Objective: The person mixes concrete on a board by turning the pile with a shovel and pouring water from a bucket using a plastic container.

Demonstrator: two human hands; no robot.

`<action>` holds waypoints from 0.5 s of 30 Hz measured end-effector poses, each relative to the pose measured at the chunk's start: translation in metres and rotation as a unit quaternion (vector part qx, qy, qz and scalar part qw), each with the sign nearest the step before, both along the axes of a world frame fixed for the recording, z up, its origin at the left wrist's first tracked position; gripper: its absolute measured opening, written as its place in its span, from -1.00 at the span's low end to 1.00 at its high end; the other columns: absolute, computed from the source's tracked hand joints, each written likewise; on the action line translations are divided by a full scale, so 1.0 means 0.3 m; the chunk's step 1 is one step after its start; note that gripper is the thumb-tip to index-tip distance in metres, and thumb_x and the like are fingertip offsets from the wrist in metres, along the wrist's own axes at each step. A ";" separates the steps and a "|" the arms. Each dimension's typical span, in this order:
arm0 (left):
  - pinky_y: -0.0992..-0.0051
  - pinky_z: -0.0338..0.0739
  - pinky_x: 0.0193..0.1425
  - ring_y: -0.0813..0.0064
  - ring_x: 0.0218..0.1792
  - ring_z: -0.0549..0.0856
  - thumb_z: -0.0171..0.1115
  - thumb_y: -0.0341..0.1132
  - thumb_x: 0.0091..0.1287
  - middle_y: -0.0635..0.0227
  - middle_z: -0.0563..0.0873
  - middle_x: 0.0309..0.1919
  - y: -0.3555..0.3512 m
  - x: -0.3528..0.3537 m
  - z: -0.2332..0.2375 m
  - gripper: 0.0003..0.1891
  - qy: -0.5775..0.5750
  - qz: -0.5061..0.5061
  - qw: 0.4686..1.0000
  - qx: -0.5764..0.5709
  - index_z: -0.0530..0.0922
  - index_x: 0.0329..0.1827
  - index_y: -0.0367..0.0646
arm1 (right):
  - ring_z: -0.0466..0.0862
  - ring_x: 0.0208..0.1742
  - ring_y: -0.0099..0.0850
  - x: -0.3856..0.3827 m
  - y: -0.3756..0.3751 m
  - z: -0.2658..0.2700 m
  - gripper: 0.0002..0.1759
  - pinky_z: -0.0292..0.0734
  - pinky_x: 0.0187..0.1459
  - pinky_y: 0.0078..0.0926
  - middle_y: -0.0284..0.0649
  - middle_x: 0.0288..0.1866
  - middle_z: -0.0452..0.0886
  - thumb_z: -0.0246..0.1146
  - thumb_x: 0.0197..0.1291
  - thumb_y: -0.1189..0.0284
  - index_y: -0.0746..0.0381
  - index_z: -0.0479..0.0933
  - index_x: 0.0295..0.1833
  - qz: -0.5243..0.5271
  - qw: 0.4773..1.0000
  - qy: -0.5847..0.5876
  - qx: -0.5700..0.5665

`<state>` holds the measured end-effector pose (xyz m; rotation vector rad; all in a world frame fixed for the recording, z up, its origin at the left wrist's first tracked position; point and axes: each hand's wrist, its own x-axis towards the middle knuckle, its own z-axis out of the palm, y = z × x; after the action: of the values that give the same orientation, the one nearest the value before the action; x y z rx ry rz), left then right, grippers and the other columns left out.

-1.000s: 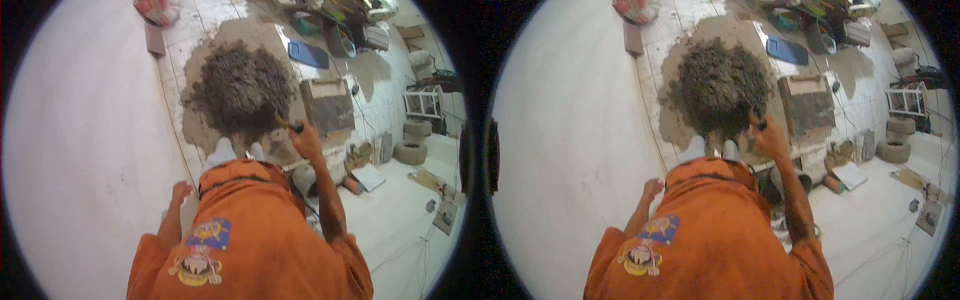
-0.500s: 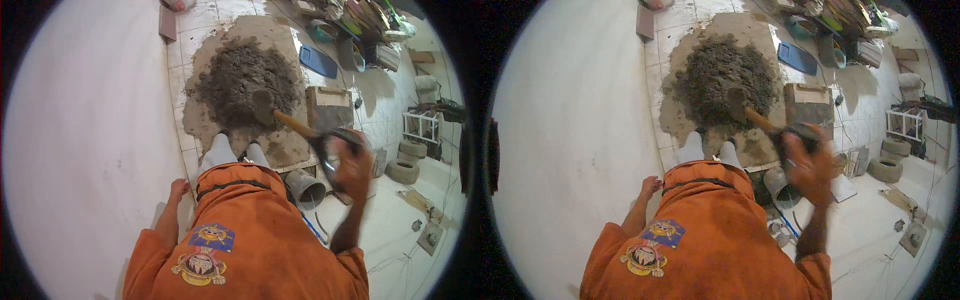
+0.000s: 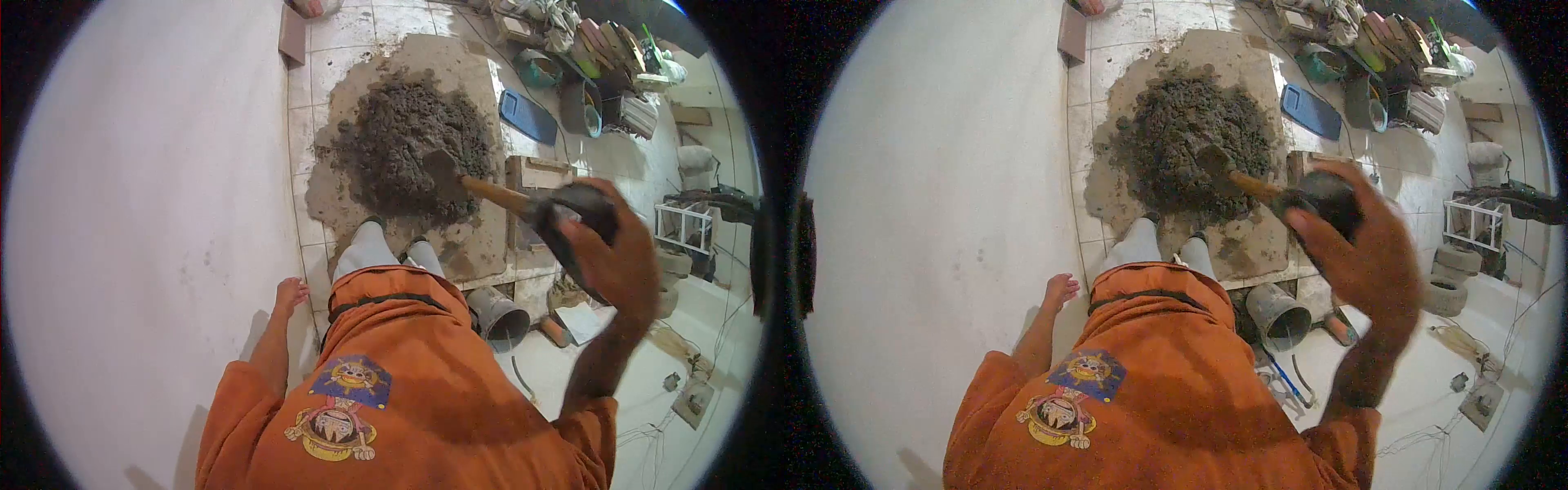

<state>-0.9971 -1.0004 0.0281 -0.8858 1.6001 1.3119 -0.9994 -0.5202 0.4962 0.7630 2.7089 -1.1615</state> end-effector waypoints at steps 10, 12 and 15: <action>0.50 0.49 -0.51 0.48 -0.48 0.63 0.05 -0.23 0.28 0.32 0.62 -0.43 -0.034 0.036 -0.133 -0.84 -0.020 -0.072 0.997 0.000 0.47 -0.24 -0.11 | 0.59 -0.29 0.03 0.167 -0.036 -0.864 -0.47 0.47 -0.26 -0.13 0.10 -0.23 0.57 0.28 -0.04 0.35 0.17 0.35 0.11 0.146 0.988 -0.002 0.056; 0.49 0.49 -0.48 0.48 -0.47 0.63 0.05 -0.22 0.28 0.31 0.63 -0.41 -0.025 -0.090 -0.169 -0.83 0.031 -0.179 0.983 -0.024 0.47 -0.21 -0.11 | 0.58 -0.29 0.06 0.099 -0.031 -0.875 -0.48 0.46 -0.24 -0.09 0.09 -0.28 0.58 0.27 -0.04 0.36 0.18 0.35 0.10 0.133 0.988 -0.010 0.072; 0.46 0.52 -0.34 0.45 -0.38 0.64 0.06 -0.19 0.28 0.29 0.63 -0.32 -0.022 -0.085 -0.069 -0.72 -0.018 -0.109 0.994 -0.021 0.44 -0.05 -0.13 | 0.63 -0.29 -0.06 0.056 -0.001 -0.744 -0.59 0.47 -0.26 -0.25 0.04 -0.41 0.58 0.26 0.01 0.39 0.16 0.39 0.03 0.115 0.988 -0.060 0.080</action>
<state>-1.0225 -1.0071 0.0075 -0.7321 1.6504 1.1088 -0.9827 -0.5204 0.2731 0.5000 2.7242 -0.8299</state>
